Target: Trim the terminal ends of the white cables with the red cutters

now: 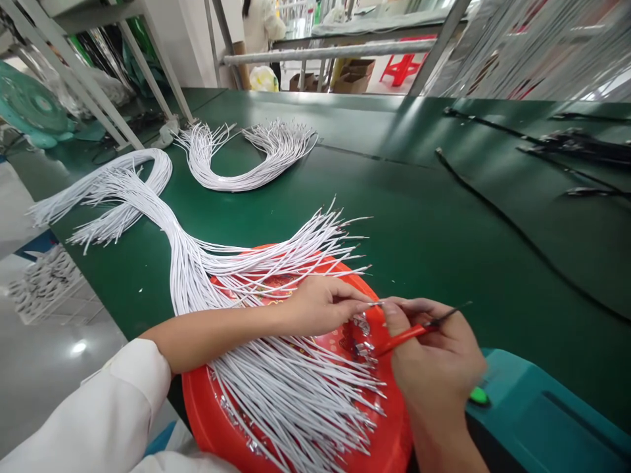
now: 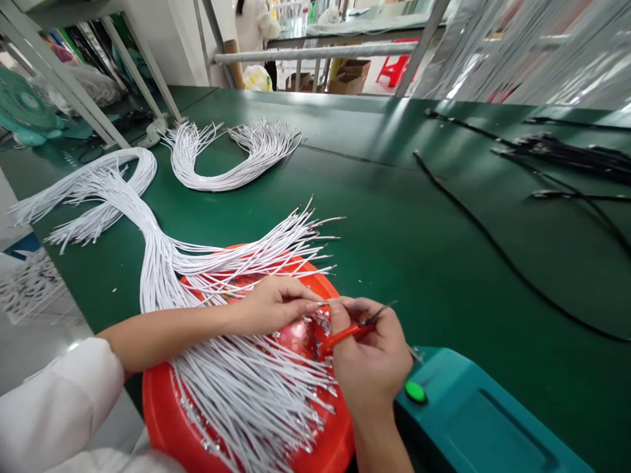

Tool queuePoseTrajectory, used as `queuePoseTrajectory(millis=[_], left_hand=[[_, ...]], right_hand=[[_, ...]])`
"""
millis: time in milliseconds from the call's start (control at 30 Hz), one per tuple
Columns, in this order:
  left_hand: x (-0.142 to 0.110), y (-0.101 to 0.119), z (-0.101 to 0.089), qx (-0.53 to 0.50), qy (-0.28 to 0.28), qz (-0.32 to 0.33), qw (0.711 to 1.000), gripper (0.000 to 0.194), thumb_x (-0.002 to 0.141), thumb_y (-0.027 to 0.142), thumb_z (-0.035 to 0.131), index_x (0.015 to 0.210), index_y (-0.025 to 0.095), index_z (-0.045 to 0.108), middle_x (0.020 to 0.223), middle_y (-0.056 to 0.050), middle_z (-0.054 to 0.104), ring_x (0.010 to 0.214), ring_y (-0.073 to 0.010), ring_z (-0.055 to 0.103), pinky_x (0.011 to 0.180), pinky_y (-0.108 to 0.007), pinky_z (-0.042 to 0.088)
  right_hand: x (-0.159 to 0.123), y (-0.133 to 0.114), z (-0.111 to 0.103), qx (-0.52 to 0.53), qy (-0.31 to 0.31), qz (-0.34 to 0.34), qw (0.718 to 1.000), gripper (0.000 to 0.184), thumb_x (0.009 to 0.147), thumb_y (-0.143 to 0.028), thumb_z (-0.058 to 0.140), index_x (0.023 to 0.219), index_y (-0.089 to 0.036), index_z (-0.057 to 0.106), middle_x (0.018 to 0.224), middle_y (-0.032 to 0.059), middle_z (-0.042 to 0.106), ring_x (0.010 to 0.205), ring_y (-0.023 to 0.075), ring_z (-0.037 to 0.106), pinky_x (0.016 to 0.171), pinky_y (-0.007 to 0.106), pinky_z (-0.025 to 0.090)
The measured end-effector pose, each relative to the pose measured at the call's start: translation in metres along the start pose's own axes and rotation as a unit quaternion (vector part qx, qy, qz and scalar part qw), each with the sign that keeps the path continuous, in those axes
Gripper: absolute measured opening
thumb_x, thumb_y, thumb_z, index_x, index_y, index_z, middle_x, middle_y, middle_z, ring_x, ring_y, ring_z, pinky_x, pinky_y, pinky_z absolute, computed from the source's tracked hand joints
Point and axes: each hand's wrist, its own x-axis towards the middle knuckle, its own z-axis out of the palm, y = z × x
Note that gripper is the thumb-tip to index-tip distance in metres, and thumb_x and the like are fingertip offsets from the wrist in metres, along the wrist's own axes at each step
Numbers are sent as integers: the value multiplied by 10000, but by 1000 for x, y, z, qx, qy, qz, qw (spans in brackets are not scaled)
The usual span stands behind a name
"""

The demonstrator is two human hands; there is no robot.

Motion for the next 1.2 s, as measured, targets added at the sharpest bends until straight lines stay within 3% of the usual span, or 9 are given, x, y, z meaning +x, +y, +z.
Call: queuePoseTrajectory(millis=[133, 300, 400, 767, 1200], left_hand=[[1, 5, -2, -55, -9, -56, 997, 197, 800, 235, 572, 848, 95, 702, 721, -30, 664, 614, -76, 539, 605, -192, 434], [2, 7, -5, -83, 41, -56, 994, 192, 786, 242, 581, 828, 92, 693, 673, -21, 637, 591, -72, 529, 584, -191, 433], [1, 5, -5, -92, 33, -55, 994, 192, 783, 232, 570, 852, 101, 692, 741, -38, 669, 638, -87, 576, 617, -196, 465], [-2, -8, 1, -16, 30, -4, 999, 187, 801, 231, 520, 770, 123, 669, 698, -10, 651, 625, -86, 580, 591, -180, 444], [-1, -6, 0, 49, 26, 37, 998, 202, 816, 214, 504, 729, 133, 667, 698, -1, 652, 673, -87, 556, 663, -186, 430]], right_hand=[[5, 4, -5, -46, -28, -8, 999, 231, 680, -372, 693, 780, -202, 571, 683, -15, 590, 596, 128, 559, 547, 247, 469], [9, 12, -8, -106, -201, -11, 974, 234, 677, -396, 669, 741, -194, 570, 558, -37, 541, 477, 109, 500, 450, 215, 420], [6, 13, -6, -118, -257, -14, 959, 218, 676, -384, 665, 743, -191, 587, 576, -29, 566, 493, 113, 510, 465, 216, 428], [4, 10, -2, -126, -256, -9, 958, 195, 665, -358, 635, 781, -200, 635, 556, -21, 578, 503, 142, 520, 446, 230, 418], [5, 12, -2, -158, -249, -31, 955, 124, 654, -302, 563, 692, -194, 611, 493, -39, 505, 429, 113, 427, 403, 225, 357]])
